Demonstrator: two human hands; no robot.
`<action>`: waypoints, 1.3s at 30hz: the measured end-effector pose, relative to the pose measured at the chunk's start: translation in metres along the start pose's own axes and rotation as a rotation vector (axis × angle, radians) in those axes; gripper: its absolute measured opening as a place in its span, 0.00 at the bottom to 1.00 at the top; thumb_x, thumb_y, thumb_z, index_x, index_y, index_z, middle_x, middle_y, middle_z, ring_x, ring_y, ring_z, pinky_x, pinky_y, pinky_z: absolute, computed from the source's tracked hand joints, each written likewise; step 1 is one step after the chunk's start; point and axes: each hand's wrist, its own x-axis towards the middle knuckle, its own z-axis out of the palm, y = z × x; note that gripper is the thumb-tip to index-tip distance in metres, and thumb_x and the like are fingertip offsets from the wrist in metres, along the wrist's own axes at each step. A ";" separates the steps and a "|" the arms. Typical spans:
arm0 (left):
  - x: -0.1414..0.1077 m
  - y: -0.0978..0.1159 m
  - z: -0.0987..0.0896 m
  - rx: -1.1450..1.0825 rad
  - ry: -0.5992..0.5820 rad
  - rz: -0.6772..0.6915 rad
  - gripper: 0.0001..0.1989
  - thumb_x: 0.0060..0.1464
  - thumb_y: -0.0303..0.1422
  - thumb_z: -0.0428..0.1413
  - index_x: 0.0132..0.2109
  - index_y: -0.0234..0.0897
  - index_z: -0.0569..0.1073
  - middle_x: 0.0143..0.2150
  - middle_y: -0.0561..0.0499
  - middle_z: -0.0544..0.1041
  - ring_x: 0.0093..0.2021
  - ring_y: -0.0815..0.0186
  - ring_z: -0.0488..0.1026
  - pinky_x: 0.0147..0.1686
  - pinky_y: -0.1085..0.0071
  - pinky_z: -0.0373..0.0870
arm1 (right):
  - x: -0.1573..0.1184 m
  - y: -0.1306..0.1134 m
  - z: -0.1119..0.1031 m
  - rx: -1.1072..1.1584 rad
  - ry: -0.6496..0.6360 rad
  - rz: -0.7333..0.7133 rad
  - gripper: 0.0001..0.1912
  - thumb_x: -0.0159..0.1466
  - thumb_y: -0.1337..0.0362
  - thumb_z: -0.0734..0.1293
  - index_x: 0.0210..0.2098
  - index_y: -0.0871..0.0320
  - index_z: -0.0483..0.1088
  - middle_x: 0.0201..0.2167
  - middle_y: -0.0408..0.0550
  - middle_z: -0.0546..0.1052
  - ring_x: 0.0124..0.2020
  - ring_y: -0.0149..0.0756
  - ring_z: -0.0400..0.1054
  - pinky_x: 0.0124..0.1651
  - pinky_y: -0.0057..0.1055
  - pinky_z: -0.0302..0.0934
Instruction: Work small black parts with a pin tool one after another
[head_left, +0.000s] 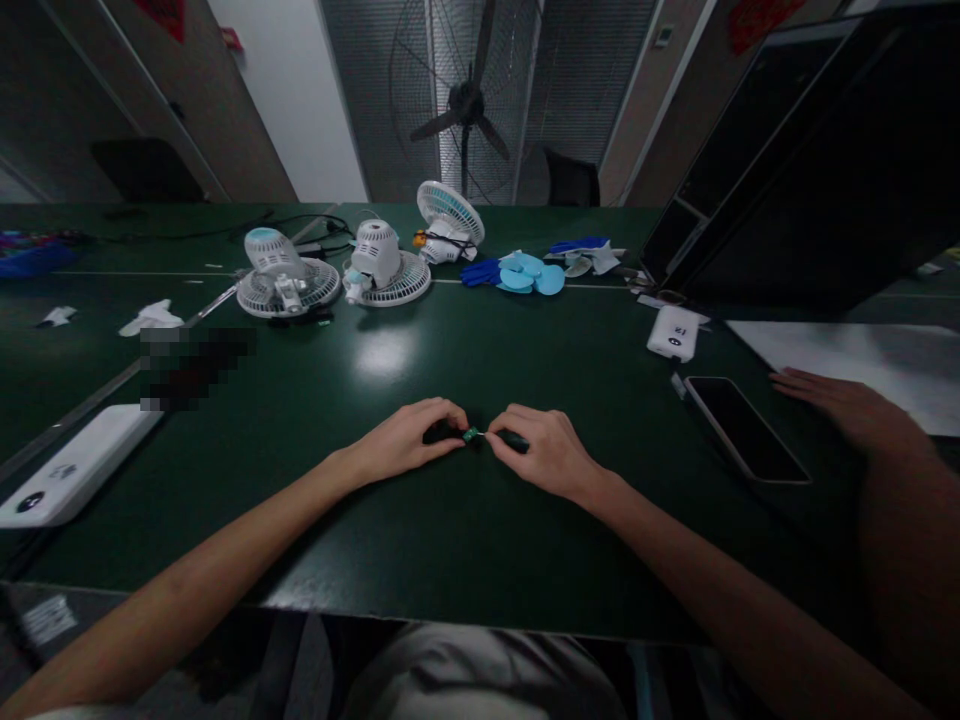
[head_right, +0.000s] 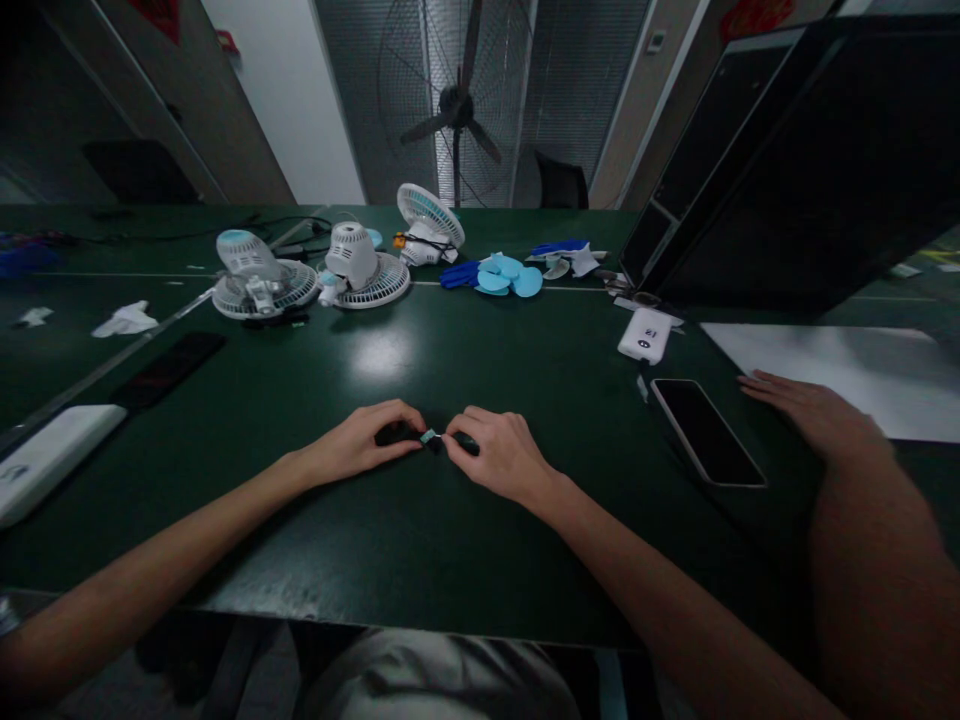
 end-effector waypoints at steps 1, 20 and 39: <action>0.000 0.000 0.000 -0.002 -0.002 0.000 0.11 0.65 0.36 0.58 0.52 0.39 0.73 0.49 0.47 0.76 0.47 0.62 0.75 0.48 0.66 0.72 | 0.000 0.000 0.000 -0.004 -0.001 -0.003 0.08 0.72 0.62 0.66 0.45 0.57 0.77 0.39 0.47 0.79 0.34 0.33 0.72 0.36 0.30 0.63; 0.002 -0.007 0.000 0.003 0.045 -0.009 0.12 0.65 0.38 0.58 0.53 0.40 0.73 0.50 0.46 0.77 0.47 0.61 0.76 0.48 0.64 0.73 | -0.003 0.000 0.000 0.037 0.000 -0.093 0.09 0.72 0.61 0.65 0.43 0.57 0.77 0.38 0.47 0.79 0.33 0.33 0.72 0.36 0.29 0.63; 0.005 -0.004 -0.009 0.081 -0.020 0.063 0.13 0.66 0.38 0.58 0.55 0.41 0.74 0.51 0.45 0.76 0.53 0.58 0.72 0.55 0.60 0.68 | -0.001 0.000 0.001 0.073 0.061 -0.060 0.09 0.72 0.62 0.65 0.44 0.57 0.77 0.38 0.48 0.80 0.34 0.34 0.73 0.37 0.30 0.66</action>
